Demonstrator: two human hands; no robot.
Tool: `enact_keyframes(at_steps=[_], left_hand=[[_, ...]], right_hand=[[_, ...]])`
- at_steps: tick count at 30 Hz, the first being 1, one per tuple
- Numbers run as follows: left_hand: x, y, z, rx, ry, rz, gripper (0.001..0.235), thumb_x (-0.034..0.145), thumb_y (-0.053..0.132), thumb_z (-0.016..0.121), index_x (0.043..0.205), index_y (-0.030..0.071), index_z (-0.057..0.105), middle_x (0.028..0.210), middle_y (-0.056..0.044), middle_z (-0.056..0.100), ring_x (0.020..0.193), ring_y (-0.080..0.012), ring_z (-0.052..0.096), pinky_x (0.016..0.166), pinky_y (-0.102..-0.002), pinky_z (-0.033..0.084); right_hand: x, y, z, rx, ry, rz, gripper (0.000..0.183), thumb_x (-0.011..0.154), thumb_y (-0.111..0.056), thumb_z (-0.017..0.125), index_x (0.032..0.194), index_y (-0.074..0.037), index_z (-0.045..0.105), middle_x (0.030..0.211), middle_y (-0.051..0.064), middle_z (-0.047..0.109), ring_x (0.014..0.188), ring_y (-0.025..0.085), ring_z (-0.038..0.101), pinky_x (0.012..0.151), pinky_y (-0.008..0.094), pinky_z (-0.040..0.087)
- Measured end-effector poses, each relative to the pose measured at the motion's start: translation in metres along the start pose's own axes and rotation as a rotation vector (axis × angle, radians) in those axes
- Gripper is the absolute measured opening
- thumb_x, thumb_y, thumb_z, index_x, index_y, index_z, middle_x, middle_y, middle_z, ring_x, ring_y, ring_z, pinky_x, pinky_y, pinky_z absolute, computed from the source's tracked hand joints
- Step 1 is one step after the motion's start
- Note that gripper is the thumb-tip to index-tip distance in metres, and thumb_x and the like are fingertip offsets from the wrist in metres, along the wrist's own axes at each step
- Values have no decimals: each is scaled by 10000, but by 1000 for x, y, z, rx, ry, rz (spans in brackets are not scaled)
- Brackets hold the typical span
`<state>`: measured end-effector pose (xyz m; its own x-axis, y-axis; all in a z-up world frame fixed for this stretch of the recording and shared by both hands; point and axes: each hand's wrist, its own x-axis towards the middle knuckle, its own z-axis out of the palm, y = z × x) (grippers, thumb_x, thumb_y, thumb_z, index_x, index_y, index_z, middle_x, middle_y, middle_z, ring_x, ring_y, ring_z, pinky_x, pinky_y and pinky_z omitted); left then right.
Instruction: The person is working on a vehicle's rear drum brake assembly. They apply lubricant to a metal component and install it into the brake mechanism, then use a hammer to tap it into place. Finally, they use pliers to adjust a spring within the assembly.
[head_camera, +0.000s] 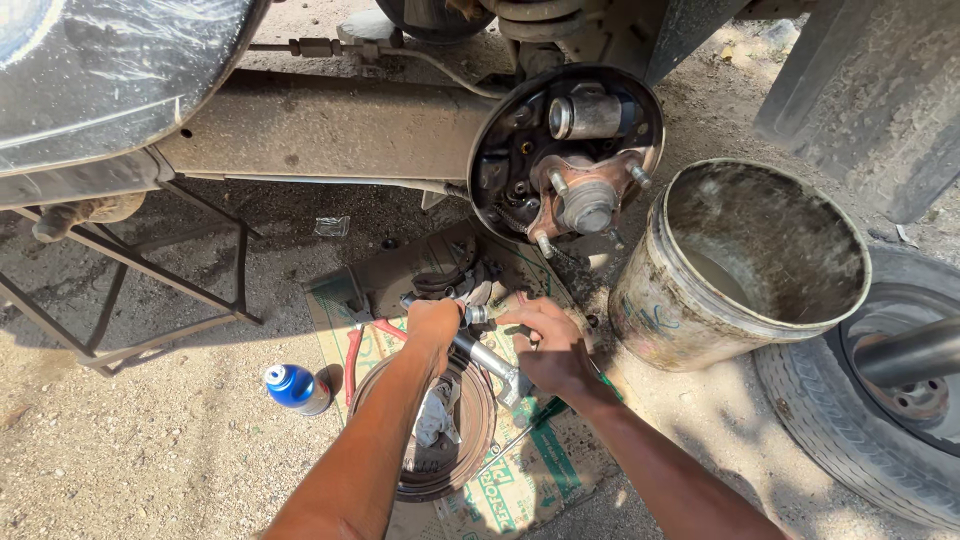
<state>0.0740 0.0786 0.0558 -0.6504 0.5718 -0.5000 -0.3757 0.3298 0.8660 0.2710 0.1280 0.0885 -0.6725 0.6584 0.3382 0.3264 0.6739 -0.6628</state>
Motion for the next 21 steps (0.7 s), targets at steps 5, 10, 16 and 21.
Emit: enact_keyframes(at_steps=[5, 10, 16, 21], left_hand=[[-17, 15, -5, 83, -35, 9, 214, 822, 160, 683, 749, -37, 645, 738, -103, 597, 672, -190, 488, 599, -400, 396], [-27, 23, -8, 81, -80, 5, 208, 835, 134, 667, 761, -56, 625, 734, -103, 569, 640, -189, 454, 560, -413, 348], [-31, 25, -7, 156, -154, 122, 147, 813, 93, 660, 812, -54, 657, 749, -86, 610, 660, -182, 488, 589, -414, 397], [-35, 23, -2, 246, -192, 239, 183, 842, 148, 670, 897, -21, 715, 803, -123, 709, 723, -199, 597, 674, -408, 488]], right_hand=[[6, -44, -5, -18, -16, 4, 405, 795, 24, 657, 1129, -183, 753, 1148, 57, 647, 1058, 240, 654, 875, 337, 532], [10, -45, -3, -92, -64, 94, 452, 785, 6, 678, 1172, -224, 718, 1185, 43, 614, 1063, 252, 637, 876, 355, 526], [20, -13, 6, -138, -100, 126, 518, 748, 10, 710, 1197, -249, 700, 1112, 29, 599, 829, 203, 596, 781, 330, 541], [27, 11, 25, 100, -138, 540, 612, 708, 133, 673, 1219, -205, 664, 949, 20, 590, 766, 106, 539, 648, 245, 525]])
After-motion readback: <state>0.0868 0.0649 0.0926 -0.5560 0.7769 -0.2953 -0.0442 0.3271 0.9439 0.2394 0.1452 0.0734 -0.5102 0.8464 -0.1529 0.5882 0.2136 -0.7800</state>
